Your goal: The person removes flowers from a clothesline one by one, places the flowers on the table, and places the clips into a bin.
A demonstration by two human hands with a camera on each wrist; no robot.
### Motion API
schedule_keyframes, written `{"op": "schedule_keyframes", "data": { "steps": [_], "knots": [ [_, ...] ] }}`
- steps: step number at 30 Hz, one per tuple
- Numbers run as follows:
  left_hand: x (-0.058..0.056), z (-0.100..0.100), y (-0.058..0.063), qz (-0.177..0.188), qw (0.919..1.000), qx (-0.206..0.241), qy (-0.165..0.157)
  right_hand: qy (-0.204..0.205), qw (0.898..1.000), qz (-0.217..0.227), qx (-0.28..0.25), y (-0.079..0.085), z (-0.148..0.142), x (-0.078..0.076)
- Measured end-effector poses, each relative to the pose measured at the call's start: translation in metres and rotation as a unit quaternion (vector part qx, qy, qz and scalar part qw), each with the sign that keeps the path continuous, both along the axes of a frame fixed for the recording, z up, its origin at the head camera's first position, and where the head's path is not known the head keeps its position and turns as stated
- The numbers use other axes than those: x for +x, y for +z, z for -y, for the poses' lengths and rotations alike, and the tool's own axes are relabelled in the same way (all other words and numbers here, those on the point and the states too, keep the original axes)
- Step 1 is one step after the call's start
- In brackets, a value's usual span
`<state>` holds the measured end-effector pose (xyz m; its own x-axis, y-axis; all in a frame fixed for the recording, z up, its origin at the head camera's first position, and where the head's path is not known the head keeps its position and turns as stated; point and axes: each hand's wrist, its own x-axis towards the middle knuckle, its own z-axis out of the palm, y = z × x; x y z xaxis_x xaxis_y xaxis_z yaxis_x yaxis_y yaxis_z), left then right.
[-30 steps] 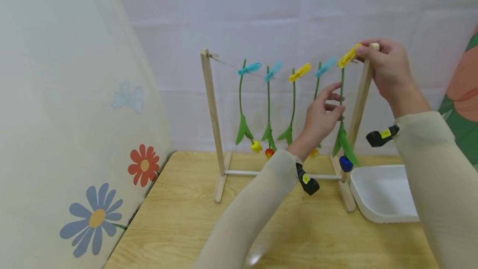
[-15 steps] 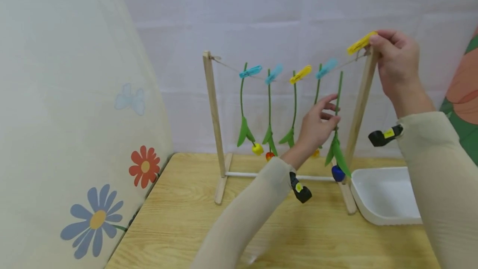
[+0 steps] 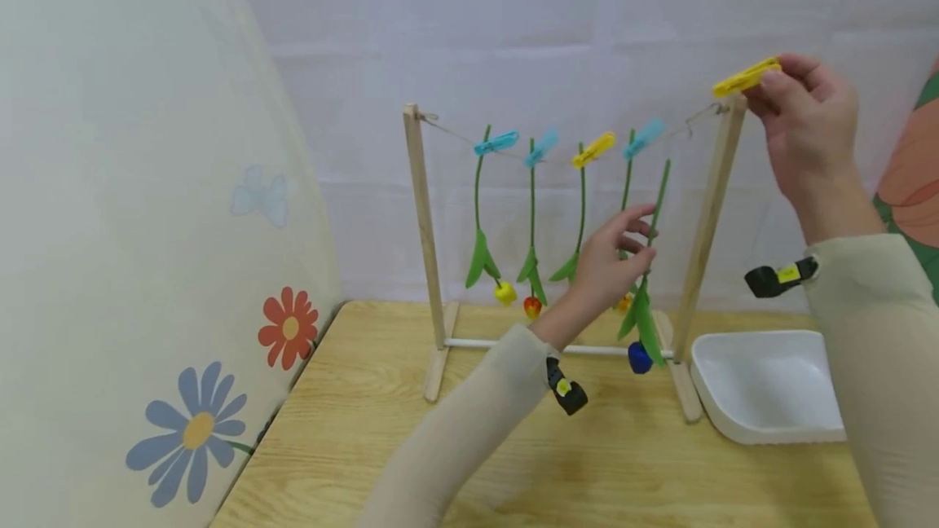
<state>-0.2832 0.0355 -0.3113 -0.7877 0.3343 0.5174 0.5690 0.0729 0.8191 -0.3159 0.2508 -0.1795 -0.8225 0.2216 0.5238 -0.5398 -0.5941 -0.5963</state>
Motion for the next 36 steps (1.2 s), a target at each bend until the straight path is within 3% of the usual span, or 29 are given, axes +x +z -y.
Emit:
{"op": "schedule_keyframes", "data": {
  "steps": [3,10,16,22,26,31,36],
  "knots": [
    [0.003,0.007,-0.003,-0.003,0.9999,-0.011,-0.009,0.015,1.000,0.009,-0.016,-0.004,-0.006,0.004],
    [0.008,0.023,-0.008,-0.032,0.9977,-0.060,-0.009,-0.034,0.999,0.023,0.003,-0.016,-0.024,0.013],
    [0.011,0.041,-0.009,-0.066,0.9927,-0.102,-0.001,0.001,1.000,0.021,0.015,-0.029,-0.038,0.021],
    [0.015,0.057,-0.010,-0.081,0.9888,-0.125,-0.002,0.025,0.996,-0.022,0.078,-0.042,-0.043,0.031],
    [0.020,0.068,-0.012,-0.097,0.9853,-0.140,-0.001,0.048,0.995,-0.040,0.084,-0.050,-0.046,0.035],
    [0.025,0.083,-0.016,-0.114,0.9815,-0.153,0.002,0.067,0.994,-0.038,0.077,-0.061,-0.047,0.037],
    [0.033,0.099,-0.028,-0.116,0.9751,-0.188,0.008,0.055,0.994,-0.025,0.092,-0.076,-0.048,0.041]
  ]
}}
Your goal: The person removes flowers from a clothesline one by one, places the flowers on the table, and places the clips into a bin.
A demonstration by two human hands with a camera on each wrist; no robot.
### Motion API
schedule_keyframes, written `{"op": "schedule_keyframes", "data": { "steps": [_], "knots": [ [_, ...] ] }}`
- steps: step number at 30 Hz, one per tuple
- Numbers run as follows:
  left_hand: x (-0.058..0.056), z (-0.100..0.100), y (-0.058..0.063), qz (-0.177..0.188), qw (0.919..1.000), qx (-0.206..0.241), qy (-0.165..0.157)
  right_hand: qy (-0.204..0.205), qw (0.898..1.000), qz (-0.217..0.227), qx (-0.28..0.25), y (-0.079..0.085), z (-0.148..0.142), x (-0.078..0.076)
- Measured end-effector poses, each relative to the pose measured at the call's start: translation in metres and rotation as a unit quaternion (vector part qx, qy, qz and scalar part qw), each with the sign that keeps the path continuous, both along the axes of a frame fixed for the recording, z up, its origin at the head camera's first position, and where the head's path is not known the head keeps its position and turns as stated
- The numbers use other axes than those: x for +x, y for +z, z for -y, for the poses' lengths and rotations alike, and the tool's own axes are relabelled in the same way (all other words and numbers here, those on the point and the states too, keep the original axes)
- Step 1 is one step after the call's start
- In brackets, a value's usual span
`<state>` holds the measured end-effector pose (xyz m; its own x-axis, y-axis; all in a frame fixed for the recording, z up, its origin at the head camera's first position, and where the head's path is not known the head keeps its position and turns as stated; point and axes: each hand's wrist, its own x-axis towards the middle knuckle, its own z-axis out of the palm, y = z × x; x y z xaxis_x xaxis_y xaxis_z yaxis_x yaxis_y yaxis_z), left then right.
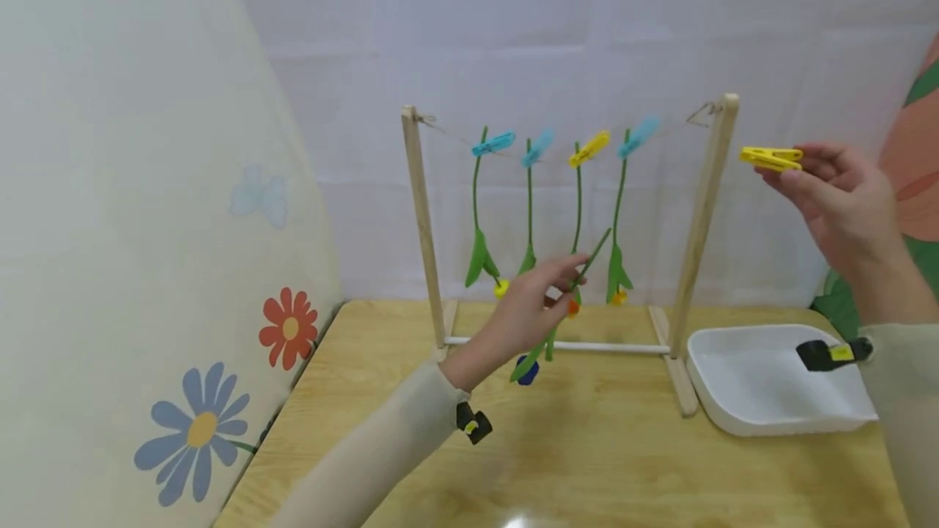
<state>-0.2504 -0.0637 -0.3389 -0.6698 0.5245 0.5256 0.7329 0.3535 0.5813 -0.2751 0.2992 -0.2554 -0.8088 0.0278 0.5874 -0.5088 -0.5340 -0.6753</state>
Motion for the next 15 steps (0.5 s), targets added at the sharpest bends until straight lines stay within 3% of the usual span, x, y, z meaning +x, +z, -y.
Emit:
{"op": "schedule_keyframes", "data": {
  "steps": [9,15],
  "knots": [
    [0.010,0.027,-0.012,-0.034,0.9963,-0.076,0.024,-0.062,0.996,0.043,0.040,-0.026,-0.003,0.005],
    [0.016,0.037,-0.018,-0.051,0.9924,-0.111,0.014,-0.063,0.996,0.048,0.035,-0.047,-0.010,0.010]
  ]
}}
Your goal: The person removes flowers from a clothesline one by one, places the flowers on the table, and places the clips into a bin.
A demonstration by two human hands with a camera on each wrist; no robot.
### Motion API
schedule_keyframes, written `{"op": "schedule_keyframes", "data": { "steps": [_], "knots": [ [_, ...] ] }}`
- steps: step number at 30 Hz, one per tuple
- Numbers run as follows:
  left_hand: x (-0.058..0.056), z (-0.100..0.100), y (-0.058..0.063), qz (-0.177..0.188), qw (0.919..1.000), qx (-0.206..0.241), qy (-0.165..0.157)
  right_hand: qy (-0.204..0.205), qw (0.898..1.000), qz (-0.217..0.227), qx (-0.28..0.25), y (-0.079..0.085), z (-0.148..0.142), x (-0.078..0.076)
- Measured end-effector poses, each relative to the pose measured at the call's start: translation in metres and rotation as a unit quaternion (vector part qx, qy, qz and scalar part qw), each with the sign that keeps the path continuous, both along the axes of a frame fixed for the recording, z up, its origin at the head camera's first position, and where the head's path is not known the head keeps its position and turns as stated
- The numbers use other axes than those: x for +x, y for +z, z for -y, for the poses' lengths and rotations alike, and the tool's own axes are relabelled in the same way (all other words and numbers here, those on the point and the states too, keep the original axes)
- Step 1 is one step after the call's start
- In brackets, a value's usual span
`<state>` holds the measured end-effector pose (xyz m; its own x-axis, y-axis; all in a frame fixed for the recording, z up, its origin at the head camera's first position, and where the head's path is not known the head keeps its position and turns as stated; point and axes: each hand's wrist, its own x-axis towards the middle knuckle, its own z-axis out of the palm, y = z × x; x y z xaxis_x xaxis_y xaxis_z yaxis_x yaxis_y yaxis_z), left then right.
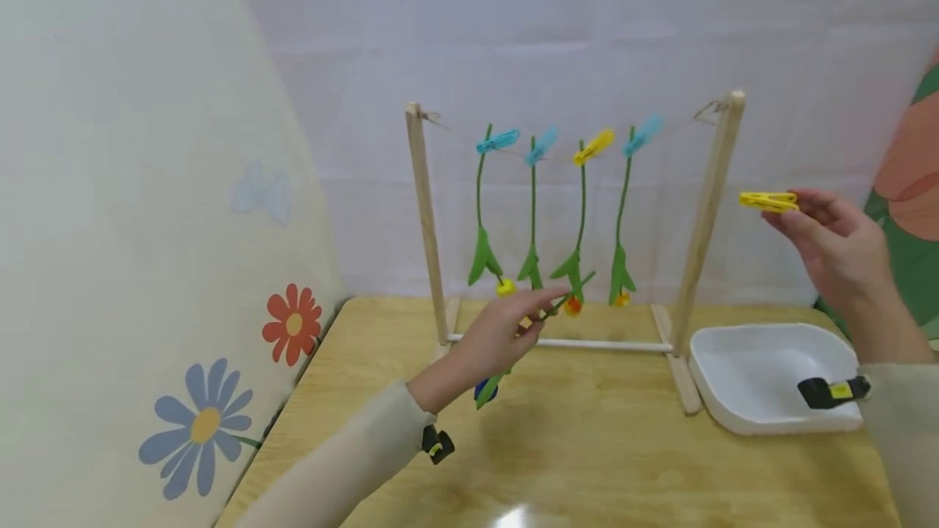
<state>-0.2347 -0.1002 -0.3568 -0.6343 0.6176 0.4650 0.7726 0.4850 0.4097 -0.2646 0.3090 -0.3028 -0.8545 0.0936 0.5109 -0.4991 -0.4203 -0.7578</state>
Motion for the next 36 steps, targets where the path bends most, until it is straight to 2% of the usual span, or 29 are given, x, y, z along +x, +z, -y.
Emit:
{"op": "schedule_keyframes", "data": {
  "steps": [4,8,11,17,20,28,36],
  "knots": [
    [0.004,0.008,-0.006,-0.015,0.9996,-0.019,0.012,0.021,1.000,0.007,-0.011,-0.018,0.000,0.002],
    [0.006,0.016,-0.011,-0.036,0.9982,-0.040,0.027,0.087,0.995,0.002,-0.057,-0.032,0.000,0.004],
    [0.006,0.021,-0.013,-0.053,0.9966,-0.052,0.034,0.111,0.991,0.002,-0.072,-0.039,-0.003,0.006],
    [0.006,0.026,-0.018,-0.107,0.9909,-0.072,0.039,0.048,0.999,0.009,-0.017,-0.058,-0.012,0.012],
    [0.007,0.029,-0.023,-0.128,0.9877,-0.080,0.041,0.047,0.999,0.016,-0.022,-0.068,-0.016,0.016],
    [0.008,0.034,-0.034,-0.149,0.9843,-0.081,0.046,0.053,0.998,0.024,-0.040,-0.093,-0.024,0.023],
    [0.008,0.031,-0.051,-0.167,0.9780,-0.111,0.056,0.029,0.997,0.065,-0.007,-0.124,-0.034,0.032]
  ]
}}
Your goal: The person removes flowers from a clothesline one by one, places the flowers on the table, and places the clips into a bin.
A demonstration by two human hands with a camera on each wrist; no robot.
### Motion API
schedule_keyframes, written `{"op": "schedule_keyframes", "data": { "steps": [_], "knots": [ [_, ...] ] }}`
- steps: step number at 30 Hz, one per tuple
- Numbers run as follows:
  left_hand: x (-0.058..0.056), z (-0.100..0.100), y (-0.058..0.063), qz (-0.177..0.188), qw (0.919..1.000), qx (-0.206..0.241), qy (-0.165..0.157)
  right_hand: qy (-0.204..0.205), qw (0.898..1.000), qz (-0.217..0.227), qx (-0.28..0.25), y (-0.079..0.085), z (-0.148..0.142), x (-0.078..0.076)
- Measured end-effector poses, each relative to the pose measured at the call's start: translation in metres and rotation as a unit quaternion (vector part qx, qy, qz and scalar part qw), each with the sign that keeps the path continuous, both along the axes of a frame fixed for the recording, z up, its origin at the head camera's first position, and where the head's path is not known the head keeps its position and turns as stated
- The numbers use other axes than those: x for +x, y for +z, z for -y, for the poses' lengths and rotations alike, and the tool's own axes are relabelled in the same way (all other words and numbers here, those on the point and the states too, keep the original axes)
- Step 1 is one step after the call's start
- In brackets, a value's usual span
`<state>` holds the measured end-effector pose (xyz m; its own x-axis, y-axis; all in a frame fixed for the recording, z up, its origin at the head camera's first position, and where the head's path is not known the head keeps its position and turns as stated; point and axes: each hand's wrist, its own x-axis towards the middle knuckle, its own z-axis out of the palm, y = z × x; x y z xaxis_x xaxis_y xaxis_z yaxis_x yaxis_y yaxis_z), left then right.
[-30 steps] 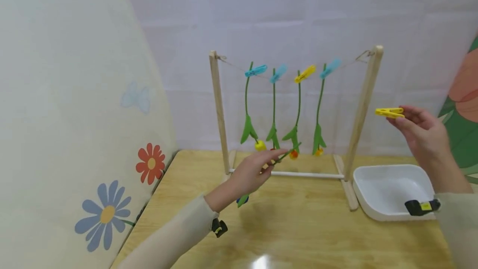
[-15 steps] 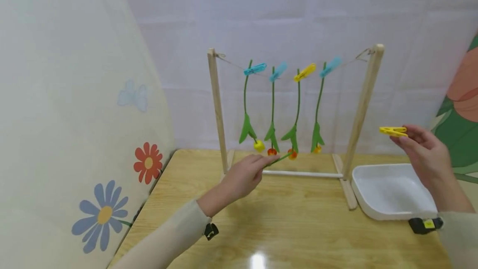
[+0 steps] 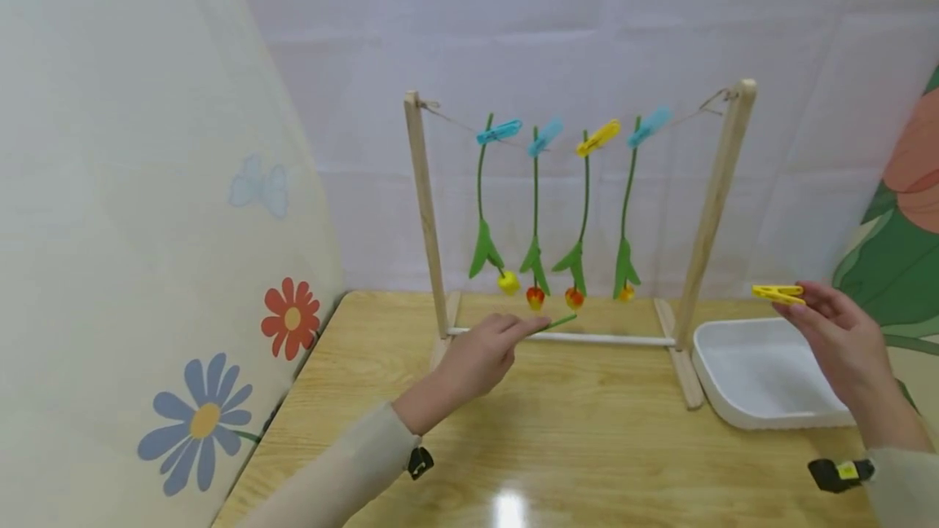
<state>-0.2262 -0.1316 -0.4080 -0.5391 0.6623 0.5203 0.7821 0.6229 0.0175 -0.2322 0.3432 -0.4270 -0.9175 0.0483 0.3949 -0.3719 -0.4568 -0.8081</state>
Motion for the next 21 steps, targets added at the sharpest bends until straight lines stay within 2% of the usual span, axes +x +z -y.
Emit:
{"op": "schedule_keyframes", "data": {
  "steps": [3,8,15,21],
  "knots": [
    [0.000,-0.004,-0.006,-0.014,0.9998,-0.012,0.008,-0.010,1.000,0.019,0.022,-0.009,-0.005,0.004],
    [-0.003,-0.011,-0.018,-0.042,0.9983,-0.040,0.001,-0.006,0.998,0.043,0.043,-0.023,-0.012,0.007],
    [-0.009,-0.020,-0.034,-0.069,0.9945,-0.079,0.003,0.030,0.998,0.009,0.048,-0.036,-0.017,0.007],
    [-0.012,-0.027,-0.044,-0.070,0.9931,-0.093,0.013,0.037,0.997,0.012,0.063,-0.042,-0.020,0.008]
  ]
}}
